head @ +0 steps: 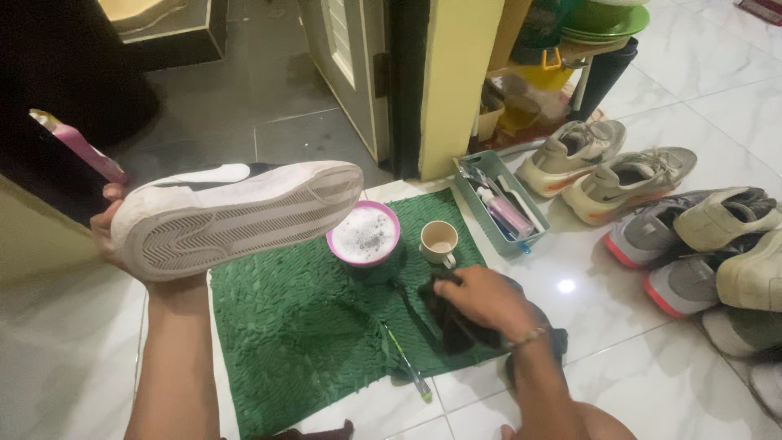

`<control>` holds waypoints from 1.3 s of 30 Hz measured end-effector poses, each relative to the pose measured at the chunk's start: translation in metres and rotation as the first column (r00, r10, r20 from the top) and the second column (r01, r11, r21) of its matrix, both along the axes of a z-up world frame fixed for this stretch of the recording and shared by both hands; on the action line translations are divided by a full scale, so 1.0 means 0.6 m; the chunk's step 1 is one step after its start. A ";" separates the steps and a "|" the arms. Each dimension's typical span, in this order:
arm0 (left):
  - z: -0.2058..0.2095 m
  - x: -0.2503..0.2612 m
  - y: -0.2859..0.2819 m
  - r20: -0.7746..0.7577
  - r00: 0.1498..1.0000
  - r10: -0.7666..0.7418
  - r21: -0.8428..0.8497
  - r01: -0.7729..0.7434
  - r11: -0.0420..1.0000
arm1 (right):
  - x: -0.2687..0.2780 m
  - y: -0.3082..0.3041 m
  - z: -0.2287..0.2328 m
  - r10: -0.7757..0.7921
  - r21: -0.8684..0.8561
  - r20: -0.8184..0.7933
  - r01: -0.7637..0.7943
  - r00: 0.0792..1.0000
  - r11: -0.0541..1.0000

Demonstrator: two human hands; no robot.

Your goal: The person cleans a shoe by applying soapy water from a bowl with a cup, scrubbing the sole with a brush, and wiping the exterior with a cloth.

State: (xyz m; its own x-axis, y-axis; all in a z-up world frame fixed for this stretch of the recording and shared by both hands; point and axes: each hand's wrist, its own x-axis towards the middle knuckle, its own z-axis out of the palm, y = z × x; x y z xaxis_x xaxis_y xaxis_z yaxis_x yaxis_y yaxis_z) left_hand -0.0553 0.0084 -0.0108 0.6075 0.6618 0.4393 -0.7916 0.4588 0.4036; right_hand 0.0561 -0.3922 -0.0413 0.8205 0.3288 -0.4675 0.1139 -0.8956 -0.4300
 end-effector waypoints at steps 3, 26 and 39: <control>0.001 -0.002 0.002 -0.002 1.000 0.010 0.001 -0.010 1.000 | -0.009 -0.021 0.039 -0.133 0.360 0.086 0.093 0.987 0.928; 0.042 0.004 0.007 0.025 0.998 0.063 0.023 -0.063 0.998 | -0.022 -0.040 0.044 -0.244 0.818 -0.456 0.296 0.856 -0.493; 0.061 -0.002 0.002 0.034 0.997 0.076 0.059 -0.078 0.995 | -0.013 -0.038 0.019 -0.205 0.774 -0.490 0.314 0.848 -0.550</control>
State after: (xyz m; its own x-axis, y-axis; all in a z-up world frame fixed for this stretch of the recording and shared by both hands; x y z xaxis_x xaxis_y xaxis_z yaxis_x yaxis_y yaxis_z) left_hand -0.0567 0.0093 0.0259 0.5413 0.6778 0.4976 -0.8362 0.3720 0.4029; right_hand 0.0484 -0.4149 -0.0300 0.9987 0.0296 0.0405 -0.0009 0.8177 -0.5757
